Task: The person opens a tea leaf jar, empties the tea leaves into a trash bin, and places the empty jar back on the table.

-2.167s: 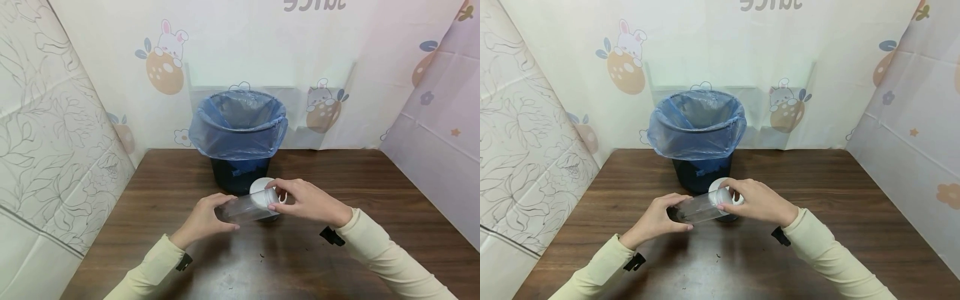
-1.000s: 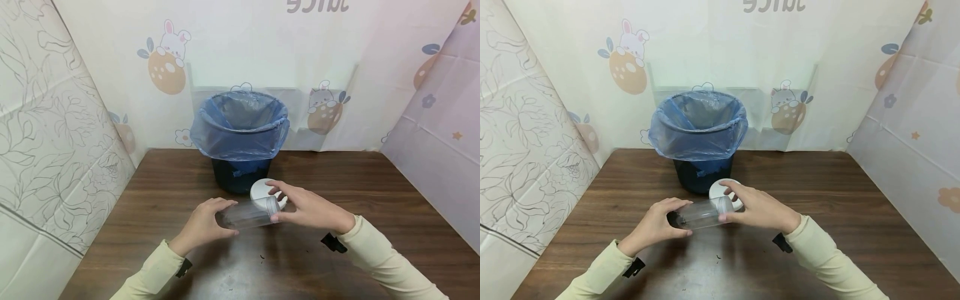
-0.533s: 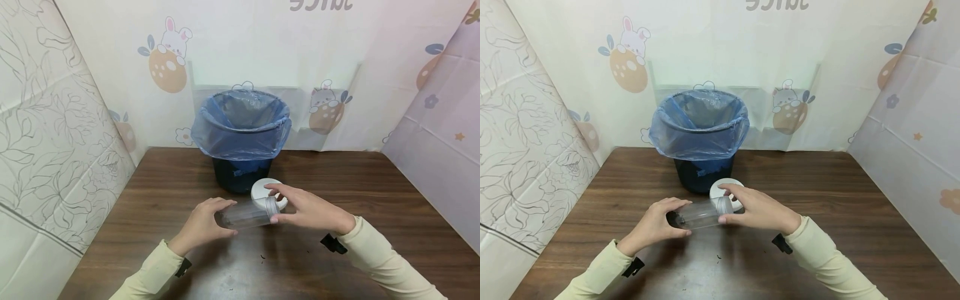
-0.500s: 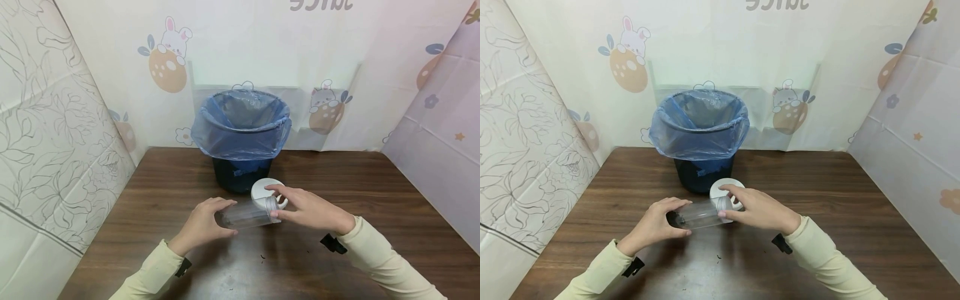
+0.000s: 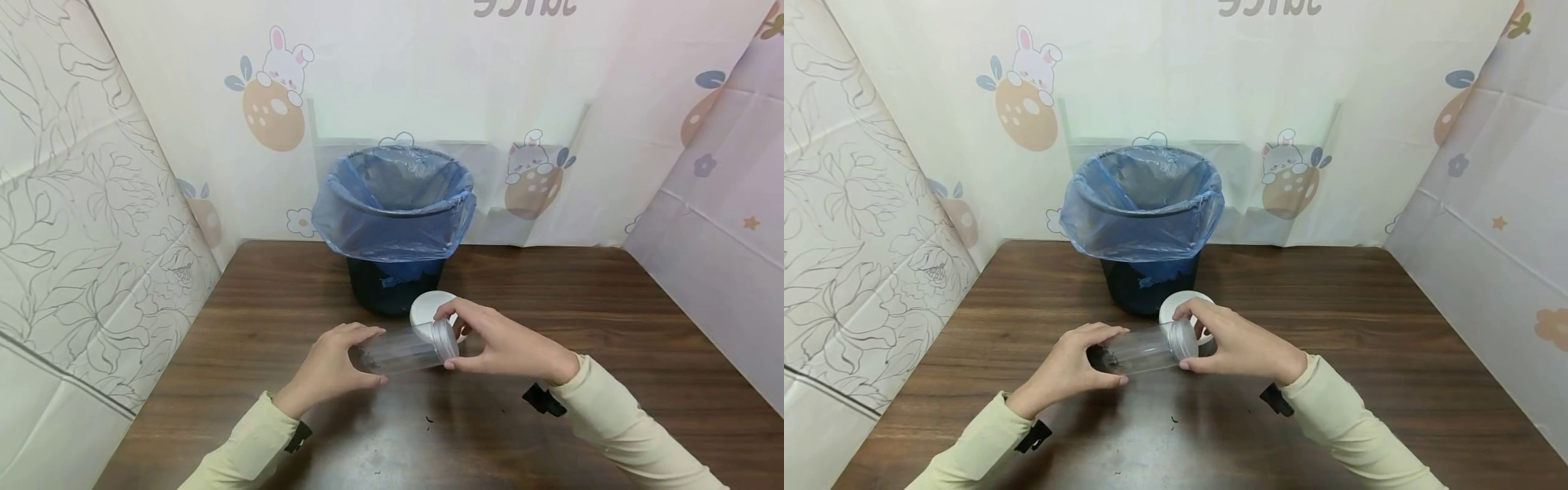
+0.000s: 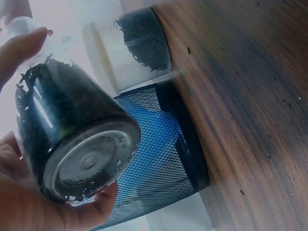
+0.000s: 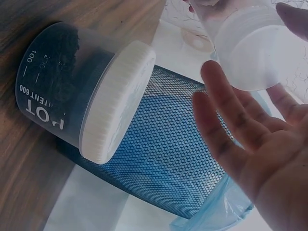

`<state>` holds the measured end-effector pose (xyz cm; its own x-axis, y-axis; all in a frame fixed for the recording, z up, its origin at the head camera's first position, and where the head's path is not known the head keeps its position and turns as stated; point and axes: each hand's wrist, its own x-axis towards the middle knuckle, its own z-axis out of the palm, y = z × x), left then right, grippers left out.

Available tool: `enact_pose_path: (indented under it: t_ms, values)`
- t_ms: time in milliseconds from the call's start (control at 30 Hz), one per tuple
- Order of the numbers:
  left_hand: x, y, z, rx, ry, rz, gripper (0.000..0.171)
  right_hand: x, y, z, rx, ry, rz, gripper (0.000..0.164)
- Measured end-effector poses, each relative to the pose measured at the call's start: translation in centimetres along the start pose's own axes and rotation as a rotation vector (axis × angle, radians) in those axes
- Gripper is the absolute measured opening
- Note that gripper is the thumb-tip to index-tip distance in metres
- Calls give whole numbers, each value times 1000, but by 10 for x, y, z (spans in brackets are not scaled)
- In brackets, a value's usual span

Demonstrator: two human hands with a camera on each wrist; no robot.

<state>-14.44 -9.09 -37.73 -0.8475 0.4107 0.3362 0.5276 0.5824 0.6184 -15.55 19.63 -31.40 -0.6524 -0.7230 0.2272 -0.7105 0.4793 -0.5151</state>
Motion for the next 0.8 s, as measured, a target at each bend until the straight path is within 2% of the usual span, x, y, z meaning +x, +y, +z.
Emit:
enact_pose_path:
  t_ms: [133,267,633,800]
  values:
    - [-1,-1,-1,-4,1,-17,65,0,2,1,18,31,-49,54]
    - [-2,-2,-2,-13,1,-32,65,-3,4,-1,9,50,-57,54]
    - [-8,-9,-4,6,10,-37,63,-26,26,-12,10,87,29,51]
    - [-10,-10,-7,2,10,-44,64,-42,41,-14,-39,100,49,51]
